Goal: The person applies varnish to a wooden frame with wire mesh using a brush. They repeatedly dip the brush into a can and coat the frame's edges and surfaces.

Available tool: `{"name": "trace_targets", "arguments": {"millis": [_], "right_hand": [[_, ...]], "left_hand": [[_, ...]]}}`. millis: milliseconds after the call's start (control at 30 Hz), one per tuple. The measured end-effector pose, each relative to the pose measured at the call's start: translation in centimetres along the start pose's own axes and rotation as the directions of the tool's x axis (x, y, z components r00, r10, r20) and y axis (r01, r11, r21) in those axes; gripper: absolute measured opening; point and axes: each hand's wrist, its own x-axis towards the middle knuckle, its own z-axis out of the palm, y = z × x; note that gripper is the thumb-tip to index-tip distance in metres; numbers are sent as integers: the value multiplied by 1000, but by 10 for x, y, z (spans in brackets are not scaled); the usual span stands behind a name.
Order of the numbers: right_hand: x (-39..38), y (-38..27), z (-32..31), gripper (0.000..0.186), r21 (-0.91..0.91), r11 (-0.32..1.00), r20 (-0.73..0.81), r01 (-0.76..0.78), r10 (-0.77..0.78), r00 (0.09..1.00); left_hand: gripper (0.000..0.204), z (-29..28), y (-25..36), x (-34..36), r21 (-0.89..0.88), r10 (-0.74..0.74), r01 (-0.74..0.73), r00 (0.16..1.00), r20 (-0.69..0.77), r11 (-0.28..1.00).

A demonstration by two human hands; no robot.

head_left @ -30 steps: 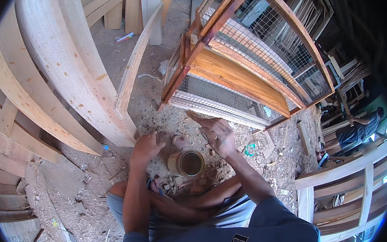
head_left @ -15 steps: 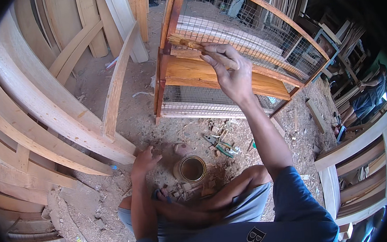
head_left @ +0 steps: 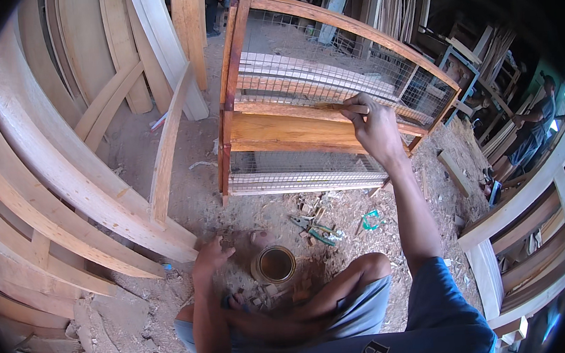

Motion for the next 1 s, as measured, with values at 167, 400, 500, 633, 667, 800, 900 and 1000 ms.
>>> {"name": "trace_targets", "arguments": {"millis": [167,400,500,633,667,800,900,1000], "right_hand": [[22,-64,68,15,-183,906,-113,381,-404,908],[25,-56,77,15,333,844,-268,421,-344,900],[8,8,63,13,374,864,-241,338,-261,935],[-26,104,36,18,283,928,-248,242,-173,953],[-35,125,26,17,287,938,-221,196,-135,966],[-54,179,-15,15,259,965,-198,27,25,980],[-56,179,-32,19,178,976,-186,-124,158,970],[-51,137,-16,21,-60,995,-273,-78,58,960]], "left_hand": [[76,7,-8,8,25,4,-4,1000,-11,1000],[56,-8,2,-42,-118,38,-52,992,-121,992],[45,-26,10,-57,-23,117,-124,970,-212,992],[35,-41,18,-72,-157,159,-247,890,-428,956],[34,-43,20,-78,-238,79,-204,891,-447,950],[34,-53,23,-109,-219,92,-238,847,-523,946],[36,-57,21,-128,-92,57,-119,862,-504,989],[42,-52,15,-134,-95,-72,35,902,-426,995]]}}
